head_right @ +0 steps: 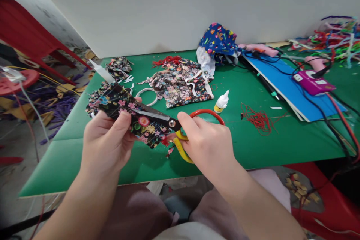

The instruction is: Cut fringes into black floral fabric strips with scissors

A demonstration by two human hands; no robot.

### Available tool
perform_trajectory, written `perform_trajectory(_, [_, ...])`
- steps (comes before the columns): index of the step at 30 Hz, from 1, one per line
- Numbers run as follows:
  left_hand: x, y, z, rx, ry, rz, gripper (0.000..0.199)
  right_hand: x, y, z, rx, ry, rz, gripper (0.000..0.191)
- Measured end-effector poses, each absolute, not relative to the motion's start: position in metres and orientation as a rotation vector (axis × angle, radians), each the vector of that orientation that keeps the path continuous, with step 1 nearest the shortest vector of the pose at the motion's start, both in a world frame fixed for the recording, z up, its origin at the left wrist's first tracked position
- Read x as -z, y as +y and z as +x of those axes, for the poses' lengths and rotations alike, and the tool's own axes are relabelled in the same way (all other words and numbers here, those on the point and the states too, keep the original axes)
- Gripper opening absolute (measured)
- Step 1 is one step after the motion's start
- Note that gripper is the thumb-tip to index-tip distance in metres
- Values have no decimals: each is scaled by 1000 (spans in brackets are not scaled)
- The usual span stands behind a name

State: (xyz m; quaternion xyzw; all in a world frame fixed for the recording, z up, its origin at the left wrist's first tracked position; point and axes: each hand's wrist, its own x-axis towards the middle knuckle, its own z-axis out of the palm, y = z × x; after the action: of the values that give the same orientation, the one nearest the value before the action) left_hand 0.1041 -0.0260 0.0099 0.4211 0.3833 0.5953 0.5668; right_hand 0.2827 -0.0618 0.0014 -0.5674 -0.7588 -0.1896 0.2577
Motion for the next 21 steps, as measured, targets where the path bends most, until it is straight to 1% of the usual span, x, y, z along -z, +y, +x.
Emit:
perform_trajectory(3, [-9, -26, 104, -1408, 904, 998, 12, -1, -63, 283, 487, -2068, -1548, 28])
perform_trajectory(8, [-10, -26, 104, -1398, 942, 1009, 18, -2, -62, 282, 425, -2055, -1566, 25])
perform_trajectory(10, [-12, -26, 104, -1410, 938, 1003, 17, -4, -61, 281, 392, -2049, -1537, 28])
perform_trajectory(13, [-13, -25, 103, -1444, 936, 1005, 16, -10, -60, 282, 316, -2019, -1515, 40])
perform_trajectory(17, [-9, -25, 99, -1459, 974, 1048, 14, -15, -60, 284, 164, -1988, -1488, 72])
perform_trajectory(18, [-7, -25, 99, -1466, 990, 1073, 13, -15, -60, 285, 120, -1979, -1478, 76])
perform_trajectory(19, [-5, -24, 98, -1481, 1007, 1105, 12, -15, -60, 286, 77, -1960, -1473, 76])
perform_trajectory(21, [-2, -23, 98, -1543, 1021, 1198, 10, -12, -60, 288, -49, -1882, -1478, 67])
